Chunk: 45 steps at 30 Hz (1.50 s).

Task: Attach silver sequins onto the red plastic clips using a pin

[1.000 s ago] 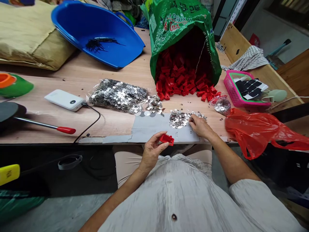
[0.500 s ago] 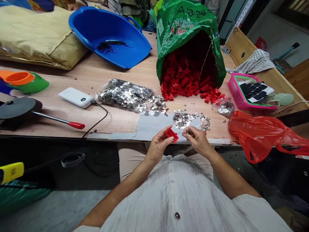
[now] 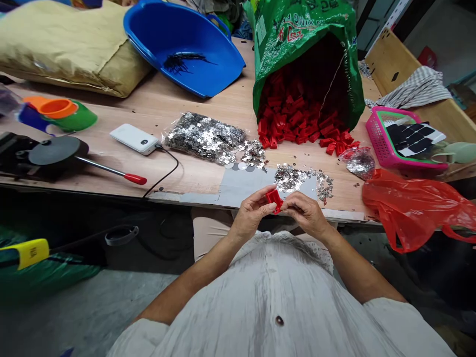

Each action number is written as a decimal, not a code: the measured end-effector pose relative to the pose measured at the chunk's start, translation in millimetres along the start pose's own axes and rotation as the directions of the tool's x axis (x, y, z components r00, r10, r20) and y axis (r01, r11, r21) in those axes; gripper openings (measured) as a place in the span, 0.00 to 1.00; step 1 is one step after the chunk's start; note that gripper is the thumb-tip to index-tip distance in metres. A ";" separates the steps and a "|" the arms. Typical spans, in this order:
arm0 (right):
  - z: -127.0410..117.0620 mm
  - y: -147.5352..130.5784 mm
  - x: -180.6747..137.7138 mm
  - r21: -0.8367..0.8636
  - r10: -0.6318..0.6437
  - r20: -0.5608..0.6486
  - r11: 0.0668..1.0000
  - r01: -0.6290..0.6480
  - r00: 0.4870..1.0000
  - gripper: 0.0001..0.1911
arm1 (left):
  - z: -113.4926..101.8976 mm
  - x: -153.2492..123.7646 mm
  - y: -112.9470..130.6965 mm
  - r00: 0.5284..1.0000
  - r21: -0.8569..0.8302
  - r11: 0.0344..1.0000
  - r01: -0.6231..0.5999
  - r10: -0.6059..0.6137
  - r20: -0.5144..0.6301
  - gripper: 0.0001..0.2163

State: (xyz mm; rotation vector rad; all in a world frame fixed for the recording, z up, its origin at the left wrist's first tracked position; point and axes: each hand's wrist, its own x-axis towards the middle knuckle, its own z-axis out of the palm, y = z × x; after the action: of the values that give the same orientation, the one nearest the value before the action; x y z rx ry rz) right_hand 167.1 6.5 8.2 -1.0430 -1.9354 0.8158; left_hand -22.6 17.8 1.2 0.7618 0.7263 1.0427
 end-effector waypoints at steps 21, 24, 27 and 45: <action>-3.5 16.1 -10.6 -0.071 0.205 0.075 0.977 -0.200 0.976 0.20 | -27.0 10.0 -8.6 0.975 0.291 0.933 -0.212 0.182 0.127 0.17; 2.4 21.8 -10.3 -0.145 0.164 0.080 0.978 -0.151 0.983 0.18 | -36.5 17.5 -9.5 0.958 0.485 0.826 -0.288 0.245 0.151 0.16; 6.9 24.8 -7.3 -0.201 0.175 0.093 0.967 -0.153 0.980 0.16 | -41.7 24.6 -8.5 0.959 0.625 0.728 -0.283 0.227 0.170 0.15; 13.2 39.9 4.0 -0.316 0.137 0.176 0.946 -0.076 0.975 0.10 | -49.9 37.4 -3.9 0.962 0.769 0.579 -0.270 0.128 0.241 0.16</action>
State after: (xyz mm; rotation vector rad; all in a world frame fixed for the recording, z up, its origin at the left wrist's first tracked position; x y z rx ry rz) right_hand 169.3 26.0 -29.2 -1.3030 -2.2407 0.7111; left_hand -49.3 61.3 -34.9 1.7391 0.9952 0.8048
